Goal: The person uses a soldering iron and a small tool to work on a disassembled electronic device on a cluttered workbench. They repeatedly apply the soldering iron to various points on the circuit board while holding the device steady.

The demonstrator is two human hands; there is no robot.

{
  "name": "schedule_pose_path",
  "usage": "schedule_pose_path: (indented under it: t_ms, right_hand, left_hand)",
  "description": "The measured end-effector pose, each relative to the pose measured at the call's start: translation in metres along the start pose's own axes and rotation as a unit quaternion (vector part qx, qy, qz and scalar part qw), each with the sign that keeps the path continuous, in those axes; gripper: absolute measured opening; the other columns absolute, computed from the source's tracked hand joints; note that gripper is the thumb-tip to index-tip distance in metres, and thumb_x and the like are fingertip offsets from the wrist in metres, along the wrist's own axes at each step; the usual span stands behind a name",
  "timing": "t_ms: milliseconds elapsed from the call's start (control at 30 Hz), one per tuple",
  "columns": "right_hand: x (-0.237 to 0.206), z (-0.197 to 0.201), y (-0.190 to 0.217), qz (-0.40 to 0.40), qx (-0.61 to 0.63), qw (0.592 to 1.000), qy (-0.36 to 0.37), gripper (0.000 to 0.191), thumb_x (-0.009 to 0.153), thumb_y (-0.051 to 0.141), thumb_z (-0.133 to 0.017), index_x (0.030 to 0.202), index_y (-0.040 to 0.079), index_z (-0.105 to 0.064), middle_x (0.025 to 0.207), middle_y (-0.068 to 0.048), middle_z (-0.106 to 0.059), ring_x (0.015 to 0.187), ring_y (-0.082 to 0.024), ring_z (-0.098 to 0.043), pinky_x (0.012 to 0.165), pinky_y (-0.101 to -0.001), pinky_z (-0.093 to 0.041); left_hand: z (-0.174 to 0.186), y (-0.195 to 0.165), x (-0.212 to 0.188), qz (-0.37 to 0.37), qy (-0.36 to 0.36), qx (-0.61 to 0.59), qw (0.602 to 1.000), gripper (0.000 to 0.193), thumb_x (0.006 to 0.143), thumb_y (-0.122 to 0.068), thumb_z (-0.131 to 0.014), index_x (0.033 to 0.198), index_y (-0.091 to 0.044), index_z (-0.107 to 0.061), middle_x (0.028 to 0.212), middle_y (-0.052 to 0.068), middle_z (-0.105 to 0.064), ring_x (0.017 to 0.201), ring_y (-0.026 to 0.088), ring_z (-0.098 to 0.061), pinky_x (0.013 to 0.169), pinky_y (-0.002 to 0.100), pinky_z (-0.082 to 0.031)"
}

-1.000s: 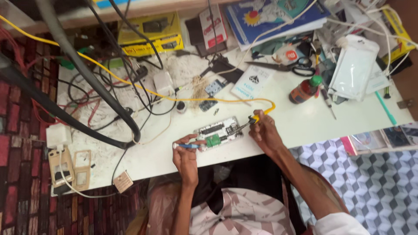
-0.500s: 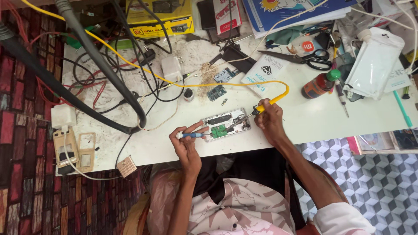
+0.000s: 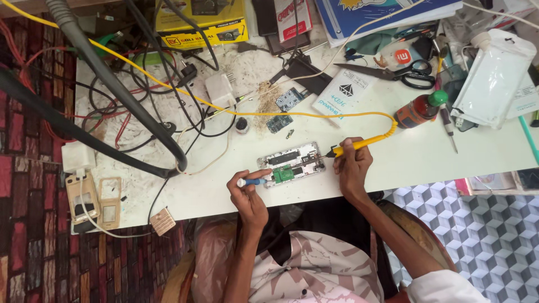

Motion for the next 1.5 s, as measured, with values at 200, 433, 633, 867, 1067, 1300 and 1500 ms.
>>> schedule_pose_path:
  t_ms: [200, 433, 633, 867, 1067, 1300, 1500]
  right_hand:
    - [0.003, 0.004, -0.006, -0.002, 0.024, 1.0, 0.016, 0.027, 0.11, 0.027, -0.054, 0.1, 0.002, -0.054, 0.063, -0.003, -0.052, 0.045, -0.009, -0.05, 0.041, -0.0232, -0.039]
    - [0.002, 0.004, -0.007, -0.025, -0.009, 1.0, 0.003, 0.028, 0.109, 0.029, -0.053, 0.101, 0.003, -0.053, 0.063, -0.003, -0.054, 0.046, -0.009, -0.051, 0.041, -0.023, -0.04]
    - [0.002, 0.001, -0.003, -0.025, -0.017, 0.999, 0.015, 0.028, 0.11, 0.03, -0.053, 0.103, 0.002, -0.054, 0.061, -0.004, -0.054, 0.047, -0.009, -0.052, 0.042, -0.0233, -0.042]
    - [0.0, 0.001, 0.003, -0.043, -0.03, 0.998, 0.022, 0.028, 0.109, 0.03, -0.052, 0.103, 0.003, -0.053, 0.057, -0.006, -0.055, 0.043, -0.01, -0.05, 0.041, -0.0228, -0.04]
    - [0.0, -0.001, 0.005, -0.029, -0.036, 0.999, 0.029, 0.028, 0.109, 0.03, -0.052, 0.104, 0.003, -0.054, 0.06, -0.006, -0.057, 0.046, -0.01, -0.053, 0.043, -0.0228, -0.042]
    - [-0.001, -0.001, 0.004, -0.043, -0.049, 0.998, 0.021, 0.028, 0.108, 0.03, -0.053, 0.101, 0.003, -0.055, 0.057, -0.006, -0.058, 0.043, -0.01, -0.053, 0.04, -0.0231, -0.04]
    - [-0.002, -0.001, 0.005, -0.032, -0.049, 0.998, 0.031, 0.028, 0.108, 0.03, -0.053, 0.101, 0.003, -0.054, 0.057, -0.006, -0.058, 0.043, -0.01, -0.053, 0.041, -0.0225, -0.039]
  left_hand:
    - [-0.002, 0.004, -0.006, -0.022, -0.002, 0.044, 0.999, 0.032, 0.117, -0.035, -0.036, 0.125, -0.005, -0.035, 0.108, 0.022, -0.076, 0.1, 0.027, -0.074, 0.095, 0.036, -0.054]
    - [0.0, 0.004, -0.011, -0.029, 0.0, 0.093, 0.995, 0.022, 0.118, -0.027, -0.035, 0.122, -0.006, -0.034, 0.101, 0.019, -0.076, 0.095, 0.025, -0.071, 0.101, 0.04, -0.047]
    - [0.002, 0.001, -0.008, -0.041, 0.002, 0.109, 0.993, 0.025, 0.118, -0.028, -0.037, 0.126, -0.005, -0.035, 0.096, 0.015, -0.074, 0.086, 0.022, -0.061, 0.093, 0.038, -0.044]
    - [0.0, 0.01, -0.015, 0.036, -0.018, 0.054, 0.998, 0.035, 0.115, -0.036, -0.037, 0.129, -0.004, -0.035, 0.093, 0.012, -0.072, 0.064, 0.01, -0.045, 0.062, 0.025, -0.038]
    - [0.0, 0.006, -0.012, 0.009, -0.008, 0.065, 0.998, 0.034, 0.117, -0.036, -0.036, 0.127, -0.004, -0.035, 0.092, 0.013, -0.071, 0.065, 0.011, -0.048, 0.064, 0.027, -0.04]
    - [0.0, 0.003, -0.011, 0.03, -0.018, 0.075, 0.997, 0.035, 0.115, -0.037, -0.034, 0.126, -0.004, -0.035, 0.091, 0.014, -0.072, 0.065, 0.012, -0.052, 0.065, 0.028, -0.041]
    - [0.002, 0.005, -0.011, 0.017, -0.012, 0.07, 0.997, 0.035, 0.116, -0.037, -0.034, 0.127, -0.004, -0.034, 0.091, 0.014, -0.072, 0.067, 0.013, -0.054, 0.066, 0.029, -0.042]
Point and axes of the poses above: each hand's wrist, its own x-axis towards the middle knuckle, its own z-axis out of the back of the hand, y = z × x, the point moved 2 cm from there along x, towards the middle knuckle
